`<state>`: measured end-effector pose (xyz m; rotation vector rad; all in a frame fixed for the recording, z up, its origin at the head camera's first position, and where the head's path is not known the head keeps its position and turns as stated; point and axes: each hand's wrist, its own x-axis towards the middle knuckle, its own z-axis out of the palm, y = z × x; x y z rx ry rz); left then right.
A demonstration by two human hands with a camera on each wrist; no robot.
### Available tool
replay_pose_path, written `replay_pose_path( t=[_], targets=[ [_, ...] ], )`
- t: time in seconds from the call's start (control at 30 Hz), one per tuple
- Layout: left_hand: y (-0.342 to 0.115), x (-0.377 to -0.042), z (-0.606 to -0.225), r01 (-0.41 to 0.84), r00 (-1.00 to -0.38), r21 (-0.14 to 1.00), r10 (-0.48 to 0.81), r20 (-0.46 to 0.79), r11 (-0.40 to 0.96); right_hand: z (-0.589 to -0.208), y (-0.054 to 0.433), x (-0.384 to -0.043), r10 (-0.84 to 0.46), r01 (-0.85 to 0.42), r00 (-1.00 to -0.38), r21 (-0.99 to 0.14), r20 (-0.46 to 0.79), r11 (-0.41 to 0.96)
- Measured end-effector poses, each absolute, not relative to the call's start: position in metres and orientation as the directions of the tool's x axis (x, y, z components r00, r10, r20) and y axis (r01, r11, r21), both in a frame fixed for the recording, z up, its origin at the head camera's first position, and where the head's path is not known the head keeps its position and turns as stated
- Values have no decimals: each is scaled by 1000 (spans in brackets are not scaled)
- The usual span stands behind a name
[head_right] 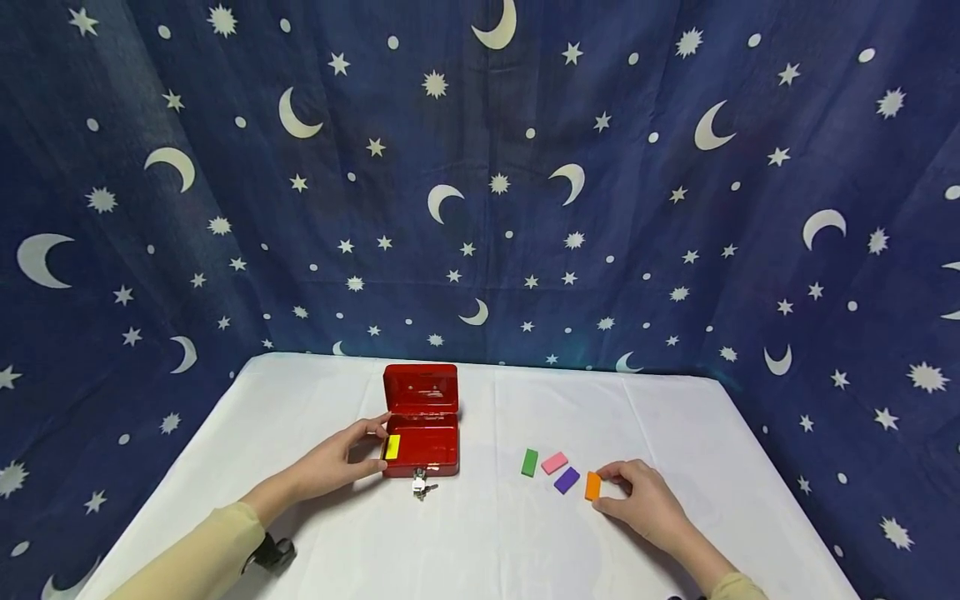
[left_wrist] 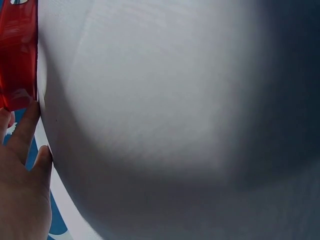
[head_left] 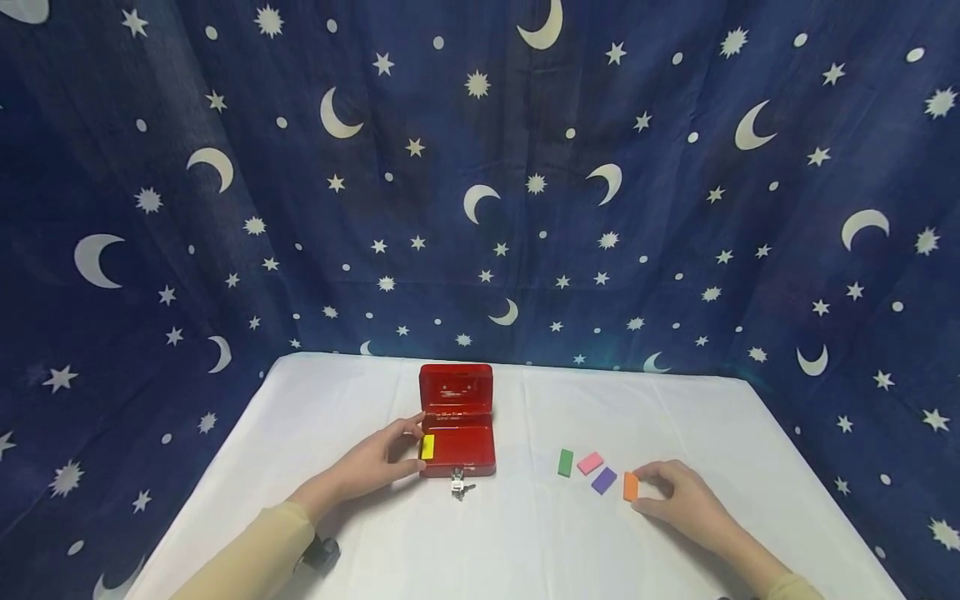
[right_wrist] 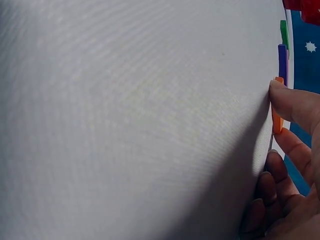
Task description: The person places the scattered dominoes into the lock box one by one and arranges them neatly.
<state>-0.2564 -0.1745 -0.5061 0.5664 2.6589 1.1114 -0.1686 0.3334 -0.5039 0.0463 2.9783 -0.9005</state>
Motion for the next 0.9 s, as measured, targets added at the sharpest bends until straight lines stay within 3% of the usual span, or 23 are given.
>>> replay_pose_path(
  t=[0.7, 0.9],
  targets=[
    [-174, -254, -505, 279, -904, 714, 426, -31, 642, -498, 332, -171, 69, 84, -996, -558, -48, 826],
    [-174, -257, -504, 286, -902, 707, 431, -30, 647, -486, 330, -173, 41, 31, -999, -583, 4, 812]
  ],
)
